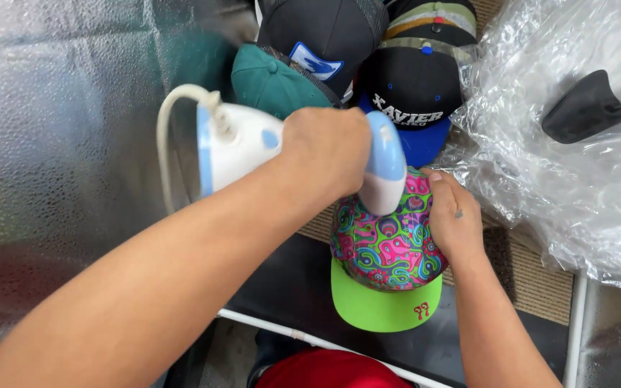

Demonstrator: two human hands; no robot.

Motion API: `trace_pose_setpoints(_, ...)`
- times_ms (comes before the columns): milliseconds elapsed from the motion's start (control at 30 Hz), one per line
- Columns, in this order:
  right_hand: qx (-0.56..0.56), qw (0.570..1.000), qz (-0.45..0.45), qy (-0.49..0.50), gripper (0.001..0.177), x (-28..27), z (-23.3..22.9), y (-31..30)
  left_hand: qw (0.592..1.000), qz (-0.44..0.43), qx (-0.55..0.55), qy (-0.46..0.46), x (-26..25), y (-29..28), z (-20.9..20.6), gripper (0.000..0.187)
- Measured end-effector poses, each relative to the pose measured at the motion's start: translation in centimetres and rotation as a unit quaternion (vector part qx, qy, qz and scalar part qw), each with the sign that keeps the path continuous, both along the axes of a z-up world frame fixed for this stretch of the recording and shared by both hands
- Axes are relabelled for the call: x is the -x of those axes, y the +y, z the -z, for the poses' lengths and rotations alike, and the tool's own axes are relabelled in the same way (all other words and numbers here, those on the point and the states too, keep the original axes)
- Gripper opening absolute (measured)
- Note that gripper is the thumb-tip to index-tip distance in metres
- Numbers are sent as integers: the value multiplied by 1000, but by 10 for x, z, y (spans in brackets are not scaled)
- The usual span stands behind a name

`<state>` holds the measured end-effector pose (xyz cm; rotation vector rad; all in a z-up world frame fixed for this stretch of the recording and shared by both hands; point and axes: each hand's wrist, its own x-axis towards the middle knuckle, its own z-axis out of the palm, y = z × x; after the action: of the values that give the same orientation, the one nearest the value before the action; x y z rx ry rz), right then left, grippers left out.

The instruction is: The person steams a colorful patterned hat using a handheld steamer, brushes the fabric with a wooden brush, and places the hat inside a clear plastic bag.

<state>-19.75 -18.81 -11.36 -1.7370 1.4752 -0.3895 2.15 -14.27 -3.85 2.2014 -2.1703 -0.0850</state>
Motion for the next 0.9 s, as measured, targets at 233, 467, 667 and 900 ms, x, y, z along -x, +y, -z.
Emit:
trace_pose_setpoints(233,17,1000,4,-20,57,4,-1,1,999,-21,-24,-34,20,19,-18,15)
trace_pose_setpoints(467,28,999,14,-18,59,5,11,0,996,-40,71,26,27,-38,24,6)
trace_pose_setpoints(667,51,999,-7,9,57,7,19,-4,994,-59,72,-53,47,36,-2,10)
trace_pose_setpoints(900,32,999,-16,-3,55,7,8,3,992,-16,-5,-124,57,145,-13,10)
